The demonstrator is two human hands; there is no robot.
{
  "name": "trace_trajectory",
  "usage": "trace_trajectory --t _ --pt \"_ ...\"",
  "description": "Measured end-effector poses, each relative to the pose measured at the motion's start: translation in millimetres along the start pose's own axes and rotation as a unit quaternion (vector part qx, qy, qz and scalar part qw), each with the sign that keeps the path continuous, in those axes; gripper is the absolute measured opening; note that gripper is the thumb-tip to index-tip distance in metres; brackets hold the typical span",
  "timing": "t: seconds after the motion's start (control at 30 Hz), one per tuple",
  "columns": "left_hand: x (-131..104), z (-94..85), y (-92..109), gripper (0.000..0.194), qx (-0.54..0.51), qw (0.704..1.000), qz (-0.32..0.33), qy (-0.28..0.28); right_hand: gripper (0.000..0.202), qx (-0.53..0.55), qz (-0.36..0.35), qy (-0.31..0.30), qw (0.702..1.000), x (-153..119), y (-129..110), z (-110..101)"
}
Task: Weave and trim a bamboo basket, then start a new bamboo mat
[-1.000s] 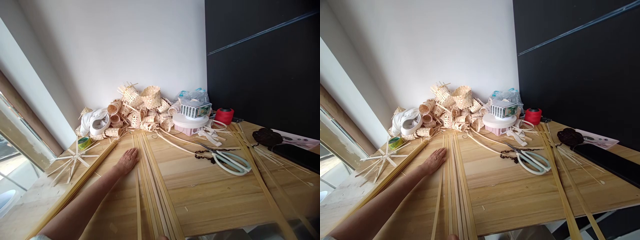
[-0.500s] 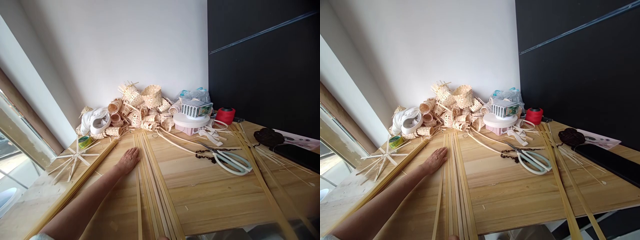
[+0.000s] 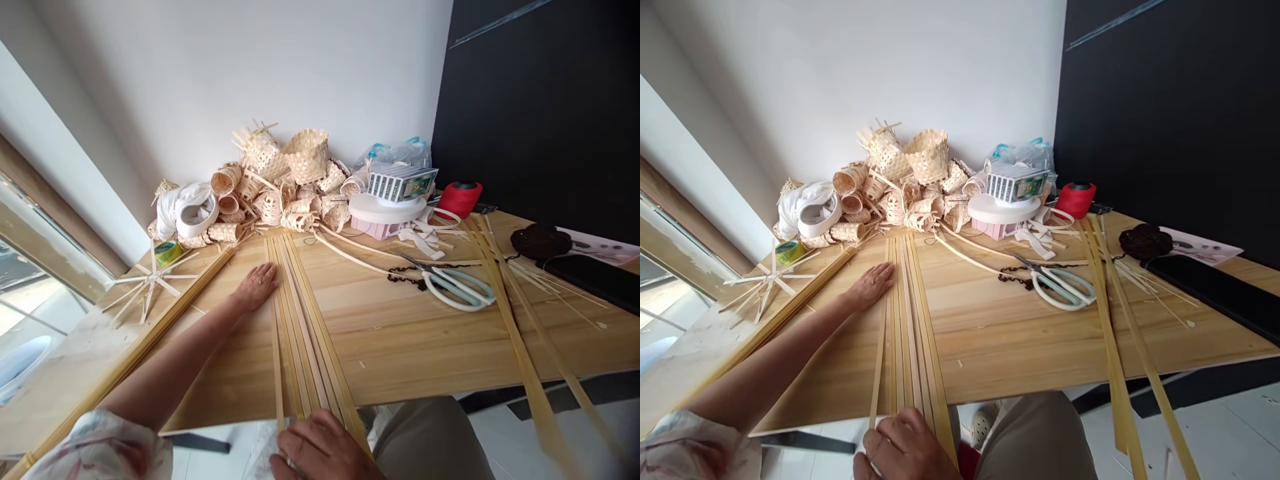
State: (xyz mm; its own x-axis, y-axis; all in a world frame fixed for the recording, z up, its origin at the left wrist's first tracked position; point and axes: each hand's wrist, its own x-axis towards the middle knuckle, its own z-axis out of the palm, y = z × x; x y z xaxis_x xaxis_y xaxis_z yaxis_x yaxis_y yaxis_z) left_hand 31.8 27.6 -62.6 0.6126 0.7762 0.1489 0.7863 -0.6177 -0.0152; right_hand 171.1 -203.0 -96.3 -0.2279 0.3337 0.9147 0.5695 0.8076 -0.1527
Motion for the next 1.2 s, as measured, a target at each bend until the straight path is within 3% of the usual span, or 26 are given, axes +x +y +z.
trace_trajectory --t 0.13,0.27,0.43,0.53,0.67,0.8,1.0,1.2 --pt "1 2.2 -2 0.043 0.006 1.0 0.005 -0.003 0.017 0.005 -0.044 -0.103 0.994 9 -3 -13" --pt "1 2.4 -2 0.044 0.016 1.0 0.0 -0.007 0.015 0.026 -0.035 -0.187 0.981 14 -2 -31" --pt "1 1.2 2 0.045 0.022 1.0 -0.01 -0.016 0.017 0.015 0.05 -0.272 0.961 25 15 -50" --pt "1 0.6 4 0.046 0.022 0.999 -0.022 -0.021 0.024 -0.034 0.103 -0.283 0.953 35 35 -57" --pt "-2 -5.6 1 0.047 0.018 0.999 -0.029 -0.03 0.025 -0.068 0.121 -0.277 0.951 42 56 -62" --pt "-22 -17.6 -4 0.048 0.016 0.999 -0.005 -0.05 0.025 -0.072 0.146 -0.271 0.949 40 67 -64" --pt "-59 -24.6 4 0.058 -0.01 0.992 0.003 -0.124 0.029 -0.069 0.216 -0.297 0.927 36 87 -56" --pt "-63 -24.6 17 0.062 -0.04 0.989 -0.019 -0.138 0.033 -0.071 0.246 -0.294 0.921 32 97 -45"
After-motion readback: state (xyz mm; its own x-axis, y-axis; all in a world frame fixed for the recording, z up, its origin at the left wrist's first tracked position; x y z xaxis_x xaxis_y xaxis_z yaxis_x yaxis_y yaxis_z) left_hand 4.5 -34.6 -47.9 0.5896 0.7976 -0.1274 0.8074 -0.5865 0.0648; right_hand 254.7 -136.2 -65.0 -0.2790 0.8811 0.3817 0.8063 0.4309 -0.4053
